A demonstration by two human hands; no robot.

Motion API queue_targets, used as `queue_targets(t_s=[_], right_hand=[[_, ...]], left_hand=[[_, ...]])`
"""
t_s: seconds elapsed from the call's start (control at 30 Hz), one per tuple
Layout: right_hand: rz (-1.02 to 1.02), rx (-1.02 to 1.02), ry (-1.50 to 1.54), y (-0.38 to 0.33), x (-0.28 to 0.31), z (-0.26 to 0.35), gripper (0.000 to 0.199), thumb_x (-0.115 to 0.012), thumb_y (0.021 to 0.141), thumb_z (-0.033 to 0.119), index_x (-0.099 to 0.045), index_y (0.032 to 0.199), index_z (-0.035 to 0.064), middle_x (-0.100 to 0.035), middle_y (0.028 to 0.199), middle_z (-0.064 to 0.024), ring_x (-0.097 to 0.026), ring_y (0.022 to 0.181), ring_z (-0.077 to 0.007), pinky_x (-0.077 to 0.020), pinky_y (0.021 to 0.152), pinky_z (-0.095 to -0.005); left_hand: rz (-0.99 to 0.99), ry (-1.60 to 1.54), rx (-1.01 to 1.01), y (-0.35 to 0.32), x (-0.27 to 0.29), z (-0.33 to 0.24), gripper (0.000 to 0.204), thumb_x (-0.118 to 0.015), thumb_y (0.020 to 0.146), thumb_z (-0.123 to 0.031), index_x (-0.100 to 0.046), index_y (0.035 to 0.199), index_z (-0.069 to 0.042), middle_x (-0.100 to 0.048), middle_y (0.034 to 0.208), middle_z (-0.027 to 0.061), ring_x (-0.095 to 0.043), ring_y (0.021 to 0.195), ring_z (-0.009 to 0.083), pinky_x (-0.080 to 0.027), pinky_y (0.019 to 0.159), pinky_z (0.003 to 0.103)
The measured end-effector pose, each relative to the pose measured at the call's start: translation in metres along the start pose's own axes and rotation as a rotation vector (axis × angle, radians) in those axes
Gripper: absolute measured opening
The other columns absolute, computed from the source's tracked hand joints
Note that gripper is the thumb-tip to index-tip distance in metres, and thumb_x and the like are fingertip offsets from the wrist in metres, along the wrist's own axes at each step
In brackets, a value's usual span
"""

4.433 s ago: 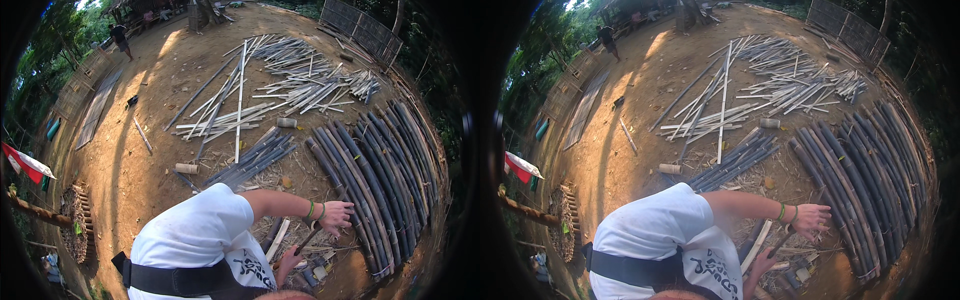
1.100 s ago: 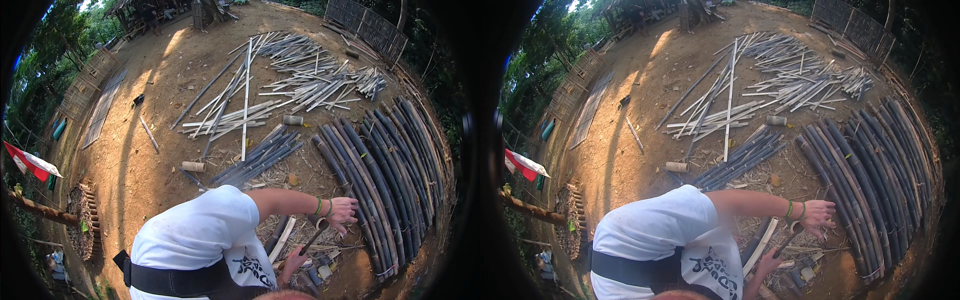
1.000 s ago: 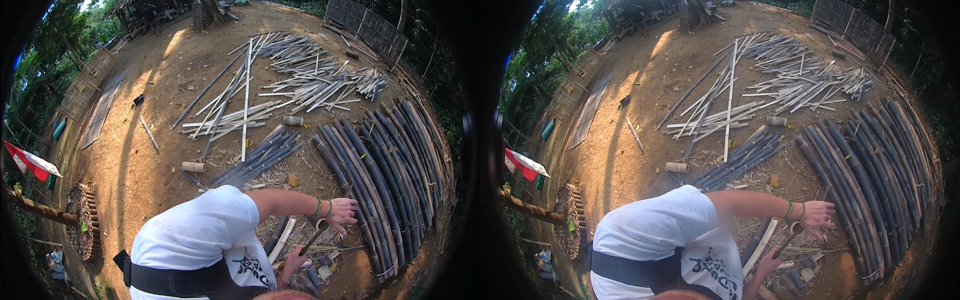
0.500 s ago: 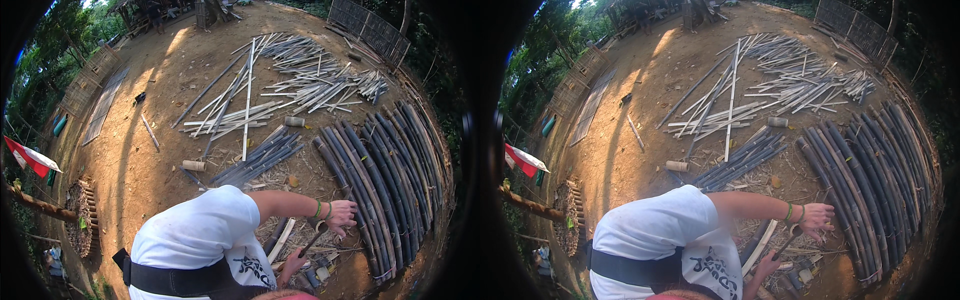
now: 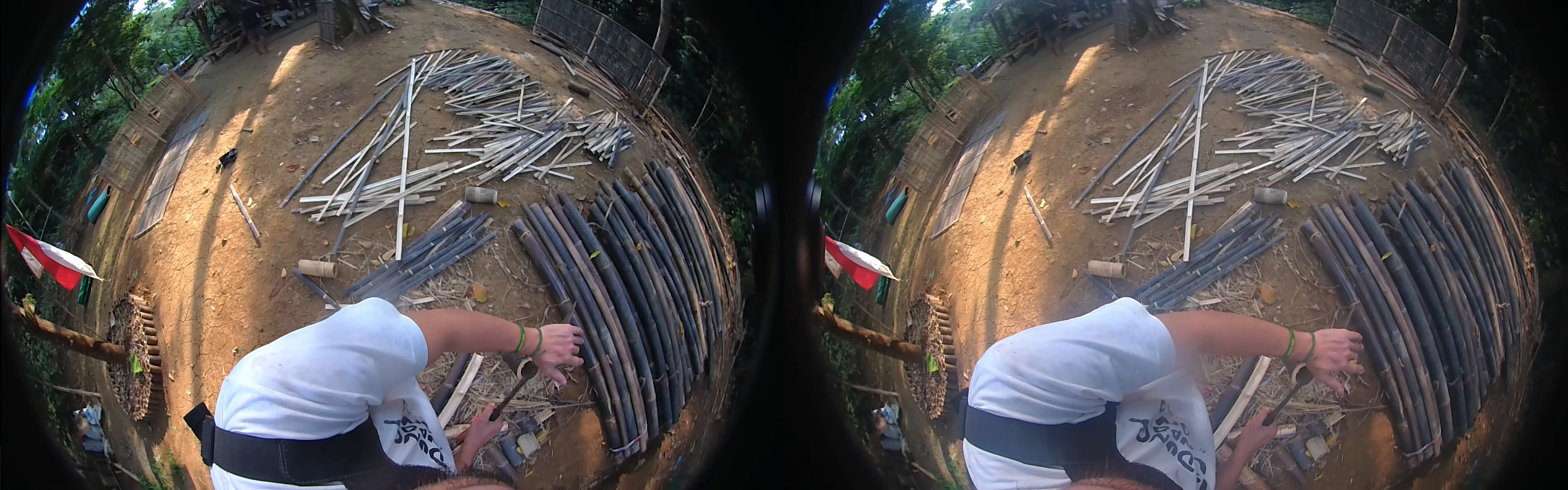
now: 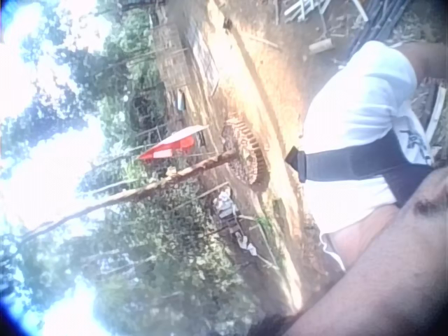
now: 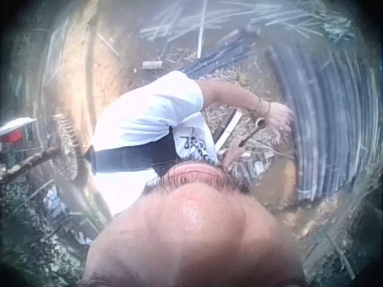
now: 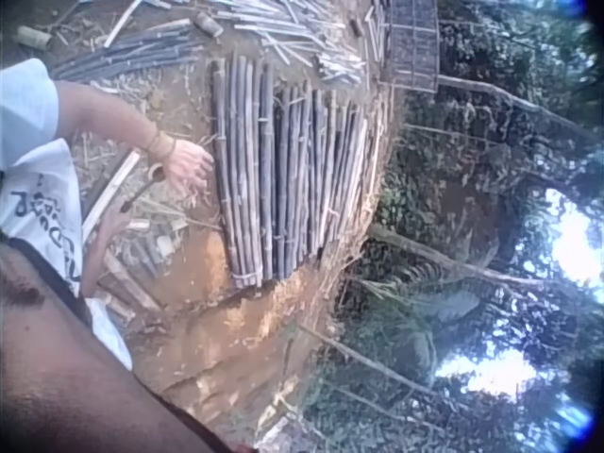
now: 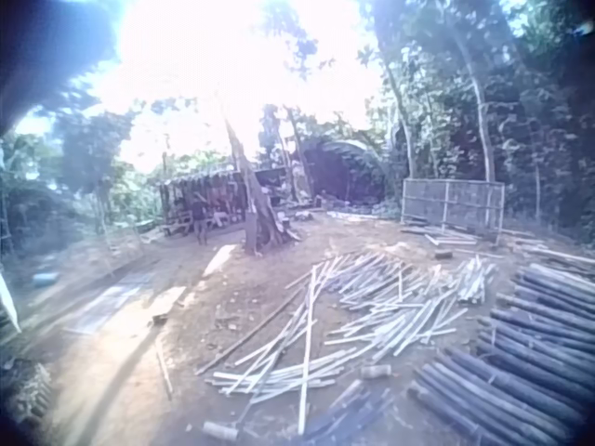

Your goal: The person saws through a bamboo pole, strikes a hollow bamboo section with a wooden tool, and uses a large knife to split and trim sections of bamboo.

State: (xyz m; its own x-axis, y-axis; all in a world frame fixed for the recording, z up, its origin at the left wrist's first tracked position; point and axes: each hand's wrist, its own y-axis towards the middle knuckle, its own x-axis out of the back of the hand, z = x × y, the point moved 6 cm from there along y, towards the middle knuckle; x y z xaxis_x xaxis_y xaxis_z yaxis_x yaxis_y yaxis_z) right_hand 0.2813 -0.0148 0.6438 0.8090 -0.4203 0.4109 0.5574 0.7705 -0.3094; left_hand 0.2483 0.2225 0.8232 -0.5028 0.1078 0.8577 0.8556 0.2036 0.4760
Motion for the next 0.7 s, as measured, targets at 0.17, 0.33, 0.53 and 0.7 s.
queue_targets(t_s=[0.17,0.33,0.53,0.7], right_hand=[[-0.094,0.034,-0.027,0.008,0.014,-0.019,0.034,-0.060,0.100,0.028,-0.059,0.081,-0.0012,-0.050,0.054,-0.0048,-0.050,0.042,-0.0156,-0.0382,0.039,-0.0323],[-0.042,0.035,-0.059,0.007,0.005,-0.003,0.038,-0.062,0.096,0.028,-0.058,0.069,0.0011,-0.053,0.053,-0.0045,-0.053,0.047,-0.0170,-0.0413,0.047,-0.0366],[-0.054,-0.037,-0.075,0.005,0.006,0.033,0.039,-0.068,0.092,0.032,-0.065,0.079,-0.0047,-0.060,0.061,-0.0208,-0.063,0.058,-0.0337,-0.0457,0.059,-0.0460],[-0.085,-0.027,-0.048,0.004,0.009,0.033,0.040,-0.069,0.092,0.033,-0.065,0.078,-0.0044,-0.061,0.061,-0.0209,-0.064,0.060,-0.0378,-0.0469,0.060,-0.0469]], left_hand=[[0.077,-0.067,-0.006,0.026,0.001,-0.008,0.072,-0.060,0.087,-0.068,-0.068,0.123,-0.007,-0.073,0.092,0.0138,-0.066,0.103,0.0332,-0.044,0.100,0.046],[0.218,0.021,0.056,0.022,-0.007,0.009,0.076,-0.044,0.096,-0.070,-0.060,0.139,-0.010,-0.072,0.119,0.0164,-0.059,0.129,0.0339,-0.037,0.116,0.049],[-0.033,-0.003,-0.068,0.058,0.040,0.000,0.068,-0.048,0.100,-0.060,-0.052,0.148,-0.012,-0.065,0.133,0.0165,-0.053,0.137,0.0306,-0.025,0.123,0.053],[-0.288,0.048,-0.261,0.121,0.153,-0.047,0.070,-0.051,0.100,-0.059,-0.049,0.150,-0.010,-0.062,0.138,0.0130,-0.052,0.133,0.0265,-0.031,0.116,0.048]])
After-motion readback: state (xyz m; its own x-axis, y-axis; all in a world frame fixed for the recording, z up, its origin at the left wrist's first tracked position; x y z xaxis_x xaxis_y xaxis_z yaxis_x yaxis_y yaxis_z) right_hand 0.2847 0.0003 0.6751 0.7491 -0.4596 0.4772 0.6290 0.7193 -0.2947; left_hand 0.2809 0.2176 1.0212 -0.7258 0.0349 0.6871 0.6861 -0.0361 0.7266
